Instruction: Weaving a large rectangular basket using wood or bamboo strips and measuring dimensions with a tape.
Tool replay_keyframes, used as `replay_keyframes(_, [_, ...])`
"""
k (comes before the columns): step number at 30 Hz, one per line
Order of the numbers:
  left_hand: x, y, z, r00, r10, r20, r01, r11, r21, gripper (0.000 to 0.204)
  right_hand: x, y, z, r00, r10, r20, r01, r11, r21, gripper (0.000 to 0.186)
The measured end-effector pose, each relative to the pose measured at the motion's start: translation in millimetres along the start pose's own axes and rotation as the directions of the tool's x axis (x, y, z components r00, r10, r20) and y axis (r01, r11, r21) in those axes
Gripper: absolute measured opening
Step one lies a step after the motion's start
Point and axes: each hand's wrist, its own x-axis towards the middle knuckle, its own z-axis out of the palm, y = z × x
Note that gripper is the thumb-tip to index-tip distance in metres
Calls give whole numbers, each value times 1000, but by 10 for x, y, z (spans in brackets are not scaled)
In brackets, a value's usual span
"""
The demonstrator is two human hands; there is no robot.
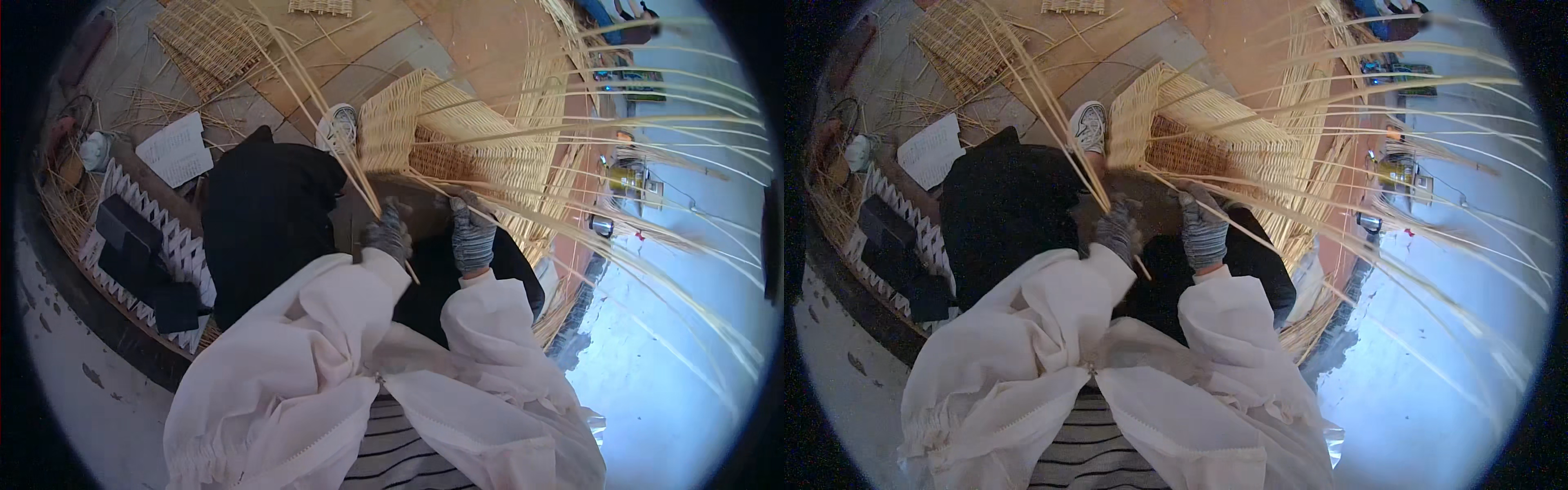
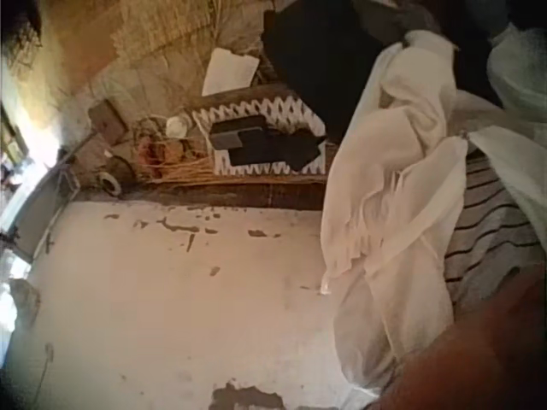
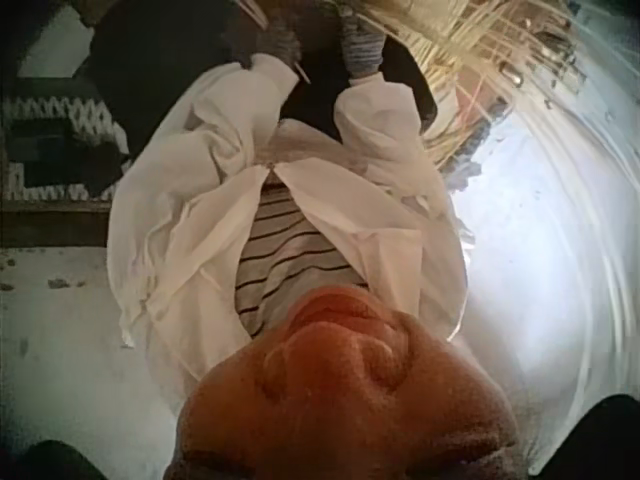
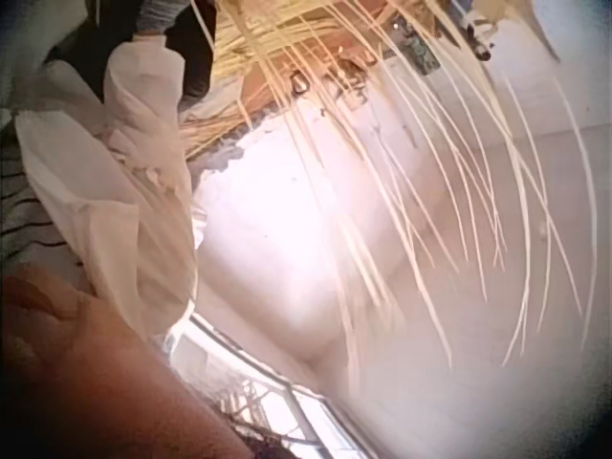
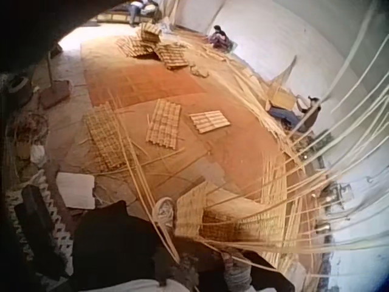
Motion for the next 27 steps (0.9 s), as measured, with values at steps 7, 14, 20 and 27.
replay_keyframes(7, [-244, -330, 294, 891, 241, -384, -132, 948, 288, 32, 38, -33, 196, 998, -59, -36, 59, 998, 9, 19])
replay_keyframes(14, [-300, -316, 420, 912, 172, -371, -56, 951, 303, 33, 30, 133, 246, 996, 85, -8, -82, 981, 174, 26])
replay_keyframes(20, [-319, -308, 444, 937, 171, -304, -68, 945, 319, 32, 101, 175, 285, 988, 146, -58, -139, 985, 107, 22])
replay_keyframes(27, [-116, -143, 437, 817, 454, -355, -252, 836, 488, 25, 213, 119, 388, 999, -29, -36, 20, 975, -221, 15])
